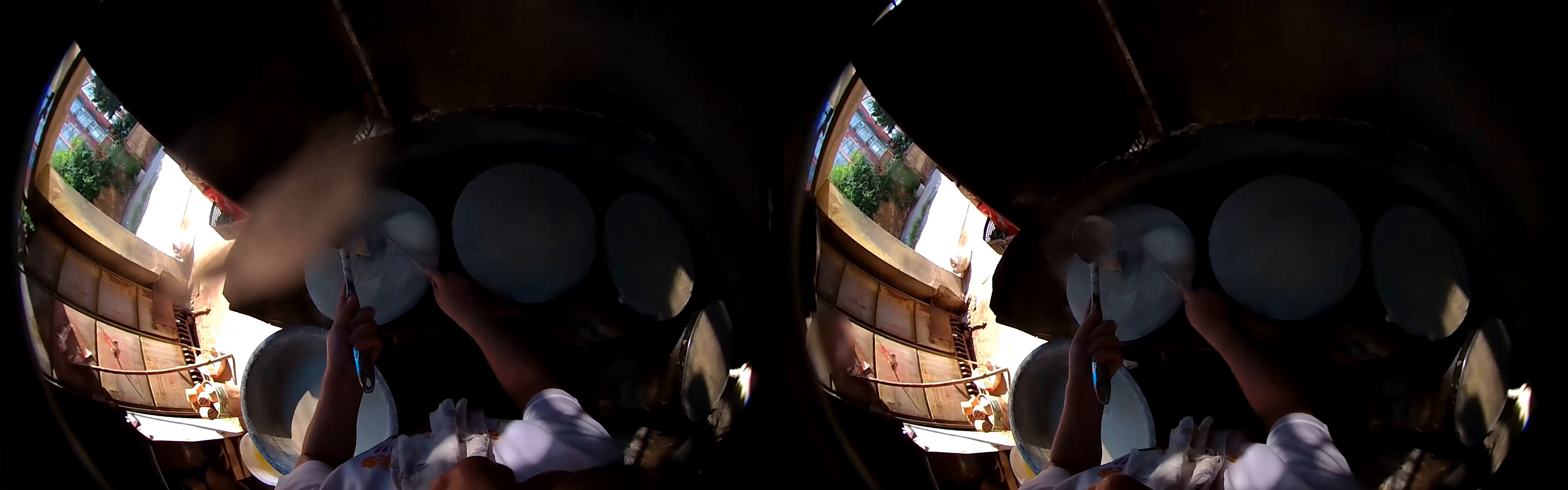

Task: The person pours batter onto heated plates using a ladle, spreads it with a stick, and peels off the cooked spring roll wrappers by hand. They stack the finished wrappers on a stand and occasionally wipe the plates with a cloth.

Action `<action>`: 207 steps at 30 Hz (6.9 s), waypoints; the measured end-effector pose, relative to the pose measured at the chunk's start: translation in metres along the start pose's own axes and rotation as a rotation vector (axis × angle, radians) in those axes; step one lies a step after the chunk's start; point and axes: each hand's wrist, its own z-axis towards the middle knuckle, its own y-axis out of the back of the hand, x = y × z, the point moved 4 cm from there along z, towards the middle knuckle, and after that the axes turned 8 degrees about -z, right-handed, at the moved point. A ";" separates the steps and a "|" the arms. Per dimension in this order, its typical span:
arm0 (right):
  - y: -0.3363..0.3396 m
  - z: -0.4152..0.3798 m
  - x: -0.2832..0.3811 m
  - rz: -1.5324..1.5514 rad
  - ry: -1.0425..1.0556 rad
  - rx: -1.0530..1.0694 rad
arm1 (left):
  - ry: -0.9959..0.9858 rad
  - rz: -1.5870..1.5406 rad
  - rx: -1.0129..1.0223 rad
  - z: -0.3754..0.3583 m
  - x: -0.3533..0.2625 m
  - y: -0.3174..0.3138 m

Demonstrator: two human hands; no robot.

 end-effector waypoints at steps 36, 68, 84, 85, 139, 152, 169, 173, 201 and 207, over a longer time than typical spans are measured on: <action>0.004 -0.023 -0.029 0.376 -0.114 0.043 | -0.017 0.019 -0.205 0.063 -0.109 0.014; -0.040 -0.441 0.073 0.903 -0.629 -0.072 | 0.558 0.286 0.193 -0.242 0.140 -0.031; 0.075 -0.964 -0.031 0.627 -1.533 -1.996 | 2.157 -0.097 -0.685 -0.364 0.758 0.217; 0.076 -0.971 -0.047 0.600 -1.541 -2.003 | 2.164 0.000 -0.724 -0.368 0.775 0.238; 0.193 -0.930 -0.228 -0.363 -2.097 -1.241 | 1.661 1.614 1.160 -0.081 0.943 0.323; 0.192 -1.002 -0.268 -0.140 -1.788 -0.878 | 1.310 1.680 0.895 -0.123 0.880 0.319; 0.206 -1.057 -0.260 -0.071 -1.271 -0.767 | 1.206 2.042 0.703 -0.192 0.781 0.284; 0.232 -1.099 -0.280 -0.049 -1.291 -0.816 | 1.295 2.085 0.725 -0.194 0.776 0.279; 0.177 -1.121 -0.194 0.269 -1.344 -0.916 | 1.404 1.961 0.513 -0.199 0.757 0.272; 0.158 -1.043 -0.133 -0.068 -1.288 -0.671 | 1.565 1.775 0.414 -0.209 0.774 0.233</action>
